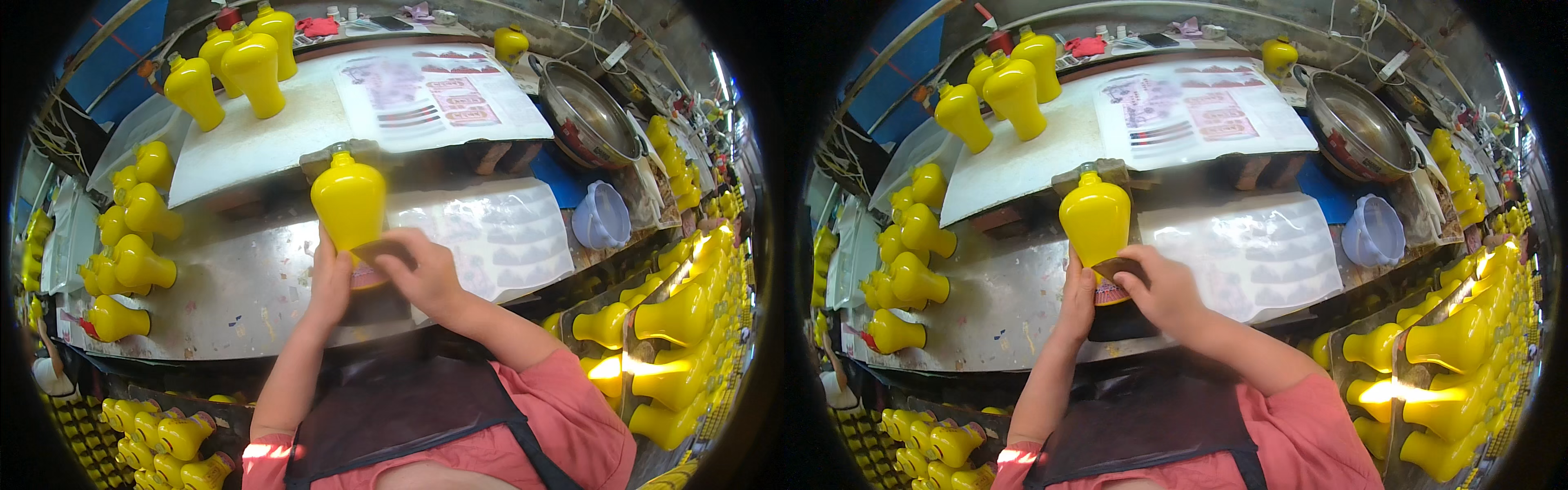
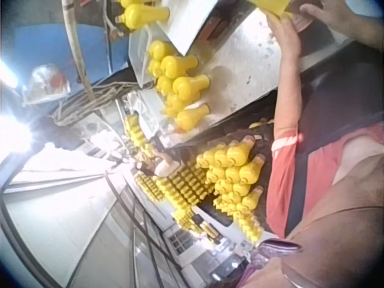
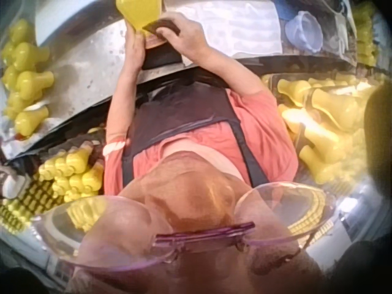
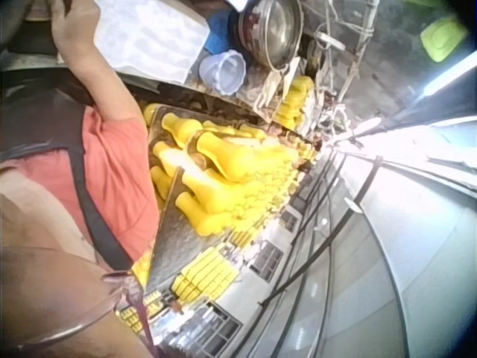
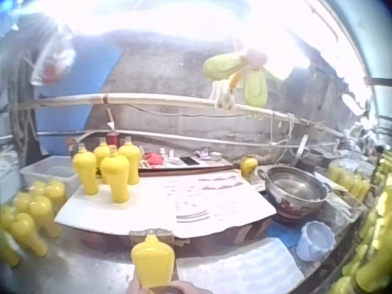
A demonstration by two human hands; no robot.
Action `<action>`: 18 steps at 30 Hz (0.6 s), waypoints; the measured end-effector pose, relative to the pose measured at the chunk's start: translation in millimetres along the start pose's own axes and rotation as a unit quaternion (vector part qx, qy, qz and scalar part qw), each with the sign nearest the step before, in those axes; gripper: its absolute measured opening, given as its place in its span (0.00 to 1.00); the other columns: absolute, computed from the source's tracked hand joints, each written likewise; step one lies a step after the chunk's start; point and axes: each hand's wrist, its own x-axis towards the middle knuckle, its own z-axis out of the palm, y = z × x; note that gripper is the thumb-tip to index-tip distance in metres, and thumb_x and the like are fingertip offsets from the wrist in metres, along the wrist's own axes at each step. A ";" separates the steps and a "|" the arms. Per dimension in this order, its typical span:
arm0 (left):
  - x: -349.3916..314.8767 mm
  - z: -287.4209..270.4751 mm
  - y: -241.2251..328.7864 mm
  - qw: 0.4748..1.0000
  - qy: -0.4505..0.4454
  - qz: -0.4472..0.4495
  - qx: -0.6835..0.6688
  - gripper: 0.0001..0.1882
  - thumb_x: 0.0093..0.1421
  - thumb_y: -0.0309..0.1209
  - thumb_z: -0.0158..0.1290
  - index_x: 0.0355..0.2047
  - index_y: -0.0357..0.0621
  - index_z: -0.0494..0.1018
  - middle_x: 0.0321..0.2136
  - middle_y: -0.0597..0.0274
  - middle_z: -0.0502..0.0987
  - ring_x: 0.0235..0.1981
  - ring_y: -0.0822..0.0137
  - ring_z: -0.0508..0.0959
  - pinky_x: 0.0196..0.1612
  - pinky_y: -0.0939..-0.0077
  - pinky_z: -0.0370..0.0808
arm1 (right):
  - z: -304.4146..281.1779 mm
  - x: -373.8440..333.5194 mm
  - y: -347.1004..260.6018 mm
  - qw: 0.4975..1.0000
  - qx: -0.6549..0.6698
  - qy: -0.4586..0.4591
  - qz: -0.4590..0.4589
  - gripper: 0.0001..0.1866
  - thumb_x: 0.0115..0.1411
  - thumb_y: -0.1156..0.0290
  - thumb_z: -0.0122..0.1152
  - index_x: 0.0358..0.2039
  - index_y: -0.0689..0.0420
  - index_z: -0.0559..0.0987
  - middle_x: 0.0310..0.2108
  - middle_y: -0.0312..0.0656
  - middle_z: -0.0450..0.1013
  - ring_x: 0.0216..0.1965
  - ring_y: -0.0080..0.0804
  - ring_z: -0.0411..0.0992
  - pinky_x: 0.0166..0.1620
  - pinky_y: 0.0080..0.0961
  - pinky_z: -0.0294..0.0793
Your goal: The person applies decorative stickers to yellow ceramic vases one at a time. They peel stickers from a sheet, place them on the vase body, smooth them down, and then place the finished vase on a nearby tray.
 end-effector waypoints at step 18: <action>5.9 10.4 2.6 0.990 0.045 -0.088 -0.103 0.50 0.65 0.32 0.51 0.78 0.46 0.31 0.73 0.50 0.50 0.72 0.55 0.56 0.73 0.64 0.54 | -189.3 162.2 111.1 0.847 -0.528 0.006 0.059 0.18 0.65 0.69 0.54 0.51 0.44 0.85 0.44 0.55 0.75 0.45 0.55 0.77 0.49 0.46 0.77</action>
